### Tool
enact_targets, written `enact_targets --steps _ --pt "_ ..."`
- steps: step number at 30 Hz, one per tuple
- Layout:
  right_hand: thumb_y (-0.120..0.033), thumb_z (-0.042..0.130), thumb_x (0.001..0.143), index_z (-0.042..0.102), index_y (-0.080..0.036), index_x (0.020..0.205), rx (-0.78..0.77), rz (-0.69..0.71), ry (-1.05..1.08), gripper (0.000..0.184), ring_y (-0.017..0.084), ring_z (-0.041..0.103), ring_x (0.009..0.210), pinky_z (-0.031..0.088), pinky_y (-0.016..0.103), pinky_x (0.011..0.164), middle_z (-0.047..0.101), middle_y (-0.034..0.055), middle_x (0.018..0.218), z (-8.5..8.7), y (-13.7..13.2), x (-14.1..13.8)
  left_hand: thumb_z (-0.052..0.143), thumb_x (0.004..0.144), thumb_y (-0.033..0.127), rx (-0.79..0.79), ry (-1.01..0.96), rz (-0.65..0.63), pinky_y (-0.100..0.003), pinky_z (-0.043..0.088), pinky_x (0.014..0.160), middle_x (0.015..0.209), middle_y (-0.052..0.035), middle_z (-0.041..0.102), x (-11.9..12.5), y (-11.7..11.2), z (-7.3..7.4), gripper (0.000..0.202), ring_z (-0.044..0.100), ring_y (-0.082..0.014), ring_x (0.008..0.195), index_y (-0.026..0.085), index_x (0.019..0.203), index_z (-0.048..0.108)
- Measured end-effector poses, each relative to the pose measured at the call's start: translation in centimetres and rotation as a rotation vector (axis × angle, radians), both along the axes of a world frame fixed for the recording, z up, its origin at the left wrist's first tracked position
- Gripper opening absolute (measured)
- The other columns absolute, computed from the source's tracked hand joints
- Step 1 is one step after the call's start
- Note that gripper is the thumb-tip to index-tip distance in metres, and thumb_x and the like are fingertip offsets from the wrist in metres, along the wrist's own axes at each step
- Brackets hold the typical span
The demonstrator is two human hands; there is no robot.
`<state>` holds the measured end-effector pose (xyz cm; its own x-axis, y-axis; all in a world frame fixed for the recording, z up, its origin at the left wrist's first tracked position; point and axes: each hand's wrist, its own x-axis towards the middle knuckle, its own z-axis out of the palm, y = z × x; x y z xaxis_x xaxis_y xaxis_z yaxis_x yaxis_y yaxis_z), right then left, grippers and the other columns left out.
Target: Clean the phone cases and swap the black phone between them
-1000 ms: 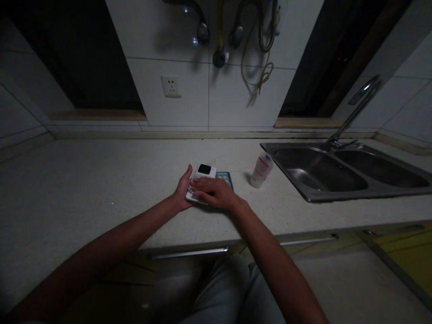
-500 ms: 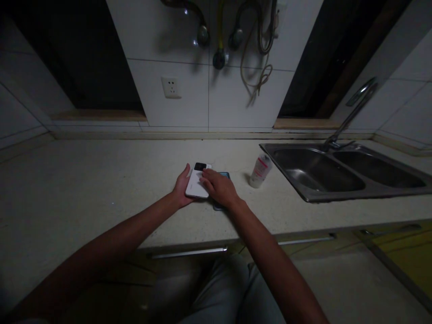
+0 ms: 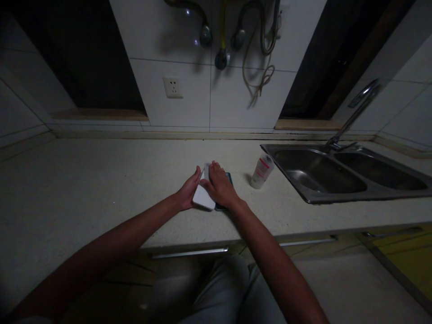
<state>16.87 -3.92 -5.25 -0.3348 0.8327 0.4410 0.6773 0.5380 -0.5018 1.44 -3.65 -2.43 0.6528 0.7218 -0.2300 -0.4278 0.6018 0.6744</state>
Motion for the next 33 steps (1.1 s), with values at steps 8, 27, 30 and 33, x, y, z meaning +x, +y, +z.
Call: enact_targets --steps 8,27,30,33 --pt "-0.057 0.037 0.1 0.036 -0.022 0.154 0.088 0.157 -0.047 0.064 0.028 0.024 0.151 0.021 0.058 0.122 0.033 0.0143 0.16 1.4 -0.7 -0.4 0.036 0.09 0.073 -0.02 -0.009 -0.048 -0.035 0.056 0.071 0.094 -0.0124 0.076 0.0 -0.4 -0.1 0.07 0.073 -0.0251 0.079 0.018 0.122 0.066" --pt "-0.036 0.052 0.098 0.064 -0.031 0.131 0.093 0.45 0.031 0.036 0.018 0.053 0.134 0.033 0.044 0.12 0.061 0.0018 0.14 2.0 -1.5 -1.7 0.031 0.094 0.066 -0.163 -0.145 0.223 -0.048 0.055 0.09 0.095 -0.0205 0.074 -0.7 0.8 0.8 0.073 0.071 -0.0322 0.097 0.007 0.121 0.065" --pt "-0.036 0.051 0.098 0.065 -0.032 0.13 0.082 0.41 0.003 0.035 0.018 0.052 0.135 0.033 0.044 0.12 0.061 0.0007 0.14 1.8 -1.5 -1.9 0.031 0.094 0.065 -0.172 -0.122 0.22 -0.049 0.055 0.09 0.096 -0.0213 0.074 -0.7 0.7 1.0 0.073 0.071 -0.0325 0.097 0.006 0.121 0.065" --pt "-0.037 0.05 0.098 0.065 -0.033 0.13 0.099 0.393 -0.03 0.035 0.019 0.051 0.136 0.032 0.046 0.12 0.06 0.0007 0.141 1.8 -1.5 -2.1 0.032 0.094 0.064 -0.177 -0.101 0.253 -0.048 0.055 0.09 0.095 -0.0208 0.074 -0.7 0.8 1.1 0.072 0.071 -0.0319 0.096 0.006 0.119 0.066"
